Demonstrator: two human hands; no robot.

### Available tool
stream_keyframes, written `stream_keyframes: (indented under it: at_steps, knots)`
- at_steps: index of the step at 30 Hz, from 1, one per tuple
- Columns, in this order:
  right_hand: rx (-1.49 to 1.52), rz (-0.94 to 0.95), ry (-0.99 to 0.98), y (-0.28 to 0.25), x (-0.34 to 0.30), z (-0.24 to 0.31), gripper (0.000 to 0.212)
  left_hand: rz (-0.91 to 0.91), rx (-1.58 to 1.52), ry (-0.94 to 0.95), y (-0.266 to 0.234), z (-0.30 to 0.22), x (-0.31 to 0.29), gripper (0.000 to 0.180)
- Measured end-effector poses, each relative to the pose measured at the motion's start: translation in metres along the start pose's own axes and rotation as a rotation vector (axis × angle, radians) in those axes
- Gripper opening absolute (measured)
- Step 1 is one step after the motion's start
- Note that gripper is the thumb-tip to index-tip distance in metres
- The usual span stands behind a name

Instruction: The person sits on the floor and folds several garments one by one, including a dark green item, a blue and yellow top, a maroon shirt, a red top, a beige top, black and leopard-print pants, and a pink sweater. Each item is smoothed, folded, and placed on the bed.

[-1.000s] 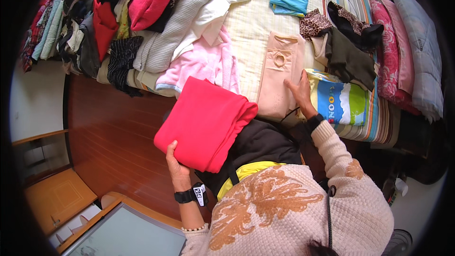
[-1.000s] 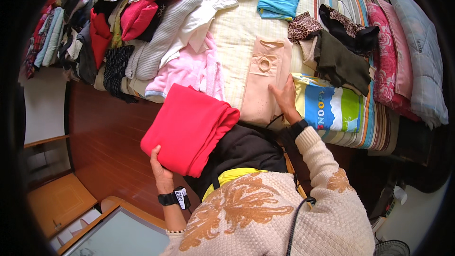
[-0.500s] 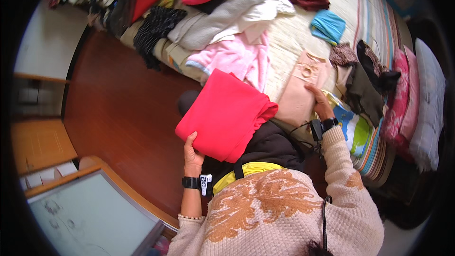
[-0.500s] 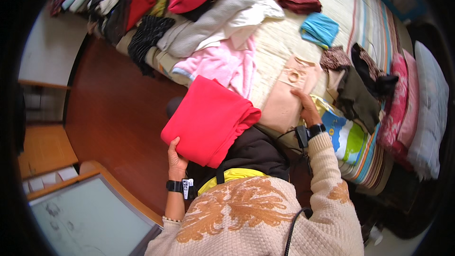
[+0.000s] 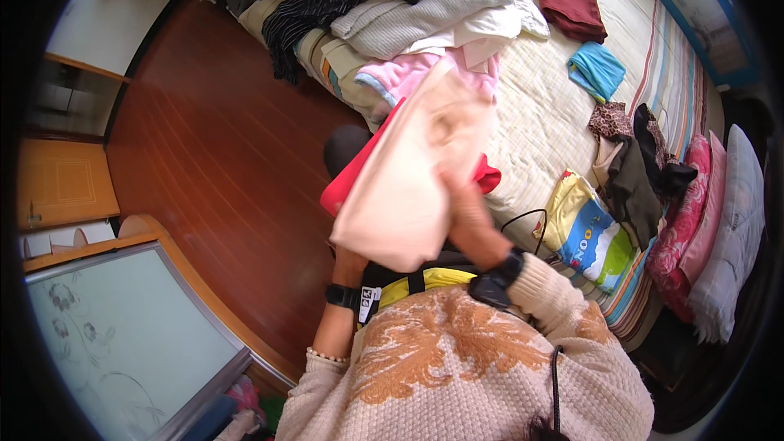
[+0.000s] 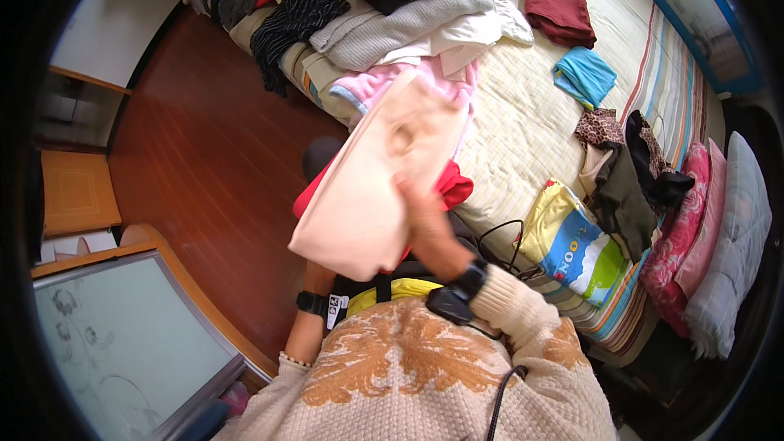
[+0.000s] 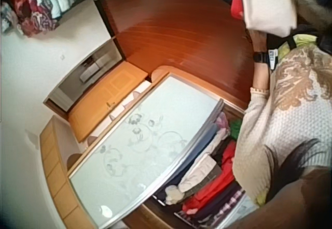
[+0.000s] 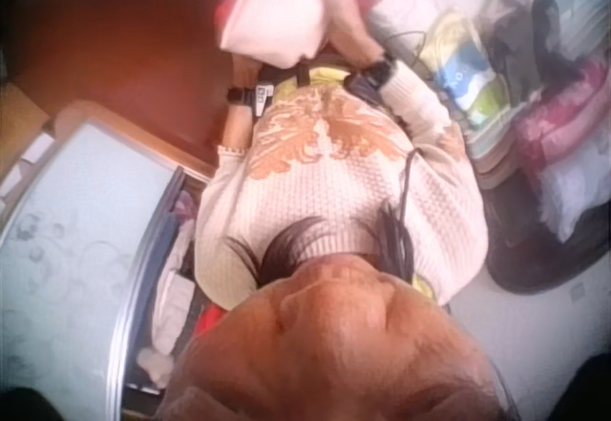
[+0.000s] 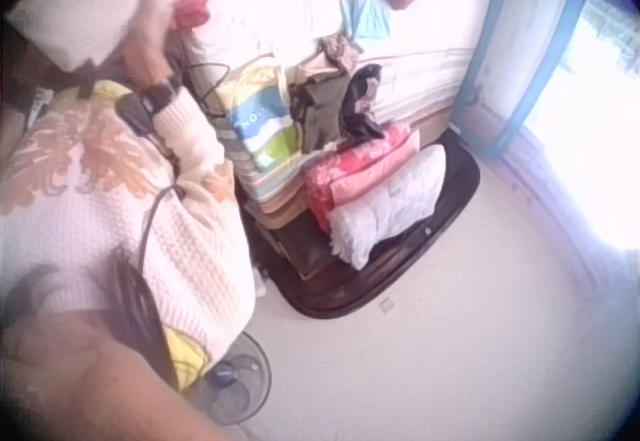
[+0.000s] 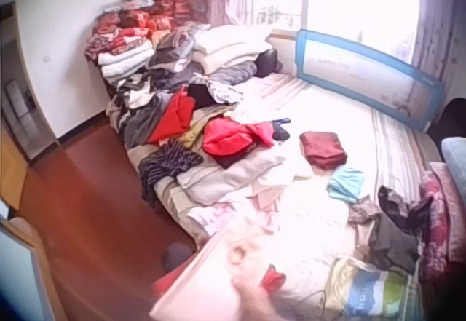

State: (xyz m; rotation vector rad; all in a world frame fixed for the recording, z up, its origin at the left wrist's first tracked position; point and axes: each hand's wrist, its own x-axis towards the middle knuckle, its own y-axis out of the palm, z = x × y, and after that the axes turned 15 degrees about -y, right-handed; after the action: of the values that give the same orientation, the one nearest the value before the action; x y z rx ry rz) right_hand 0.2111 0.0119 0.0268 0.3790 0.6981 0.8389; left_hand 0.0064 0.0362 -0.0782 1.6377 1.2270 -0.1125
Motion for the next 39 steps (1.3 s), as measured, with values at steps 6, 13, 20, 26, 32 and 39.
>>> stream_keyframes:
  at_steps: [6, 13, 20, 26, 32, 39]
  knots:
    - [-0.165, -0.051, 0.039, -0.012, 0.001, -0.088, 0.034, 0.014, -0.119, 0.062, -0.012, 0.013, -0.053, 0.101]
    - [-0.124, 0.109, 0.231, -0.025, -0.015, -0.052, 0.034, -0.243, -0.051, -0.107, 0.001, 0.010, -0.055, 0.061]
    - [-0.286, 0.179, 0.455, -0.118, 0.002, 0.012, 0.041, -0.205, 0.044, -0.149, 0.029, -0.015, -0.036, 0.064]
    - [0.703, 0.302, 0.444, -0.083, 0.033, -0.026, 0.056, -0.048, 0.268, -0.160, 0.102, -0.050, -0.051, 0.064]
    - [1.039, 0.203, 0.354, -0.060, 0.082, 0.030, 0.055, 0.019, 0.626, -0.149, 0.191, -0.063, -0.061, 0.063]
    - [0.658, 0.458, -0.362, -0.115, 0.145, 0.160, 0.048, 0.250, 0.782, 0.032, 0.243, -0.047, 0.029, 0.040]
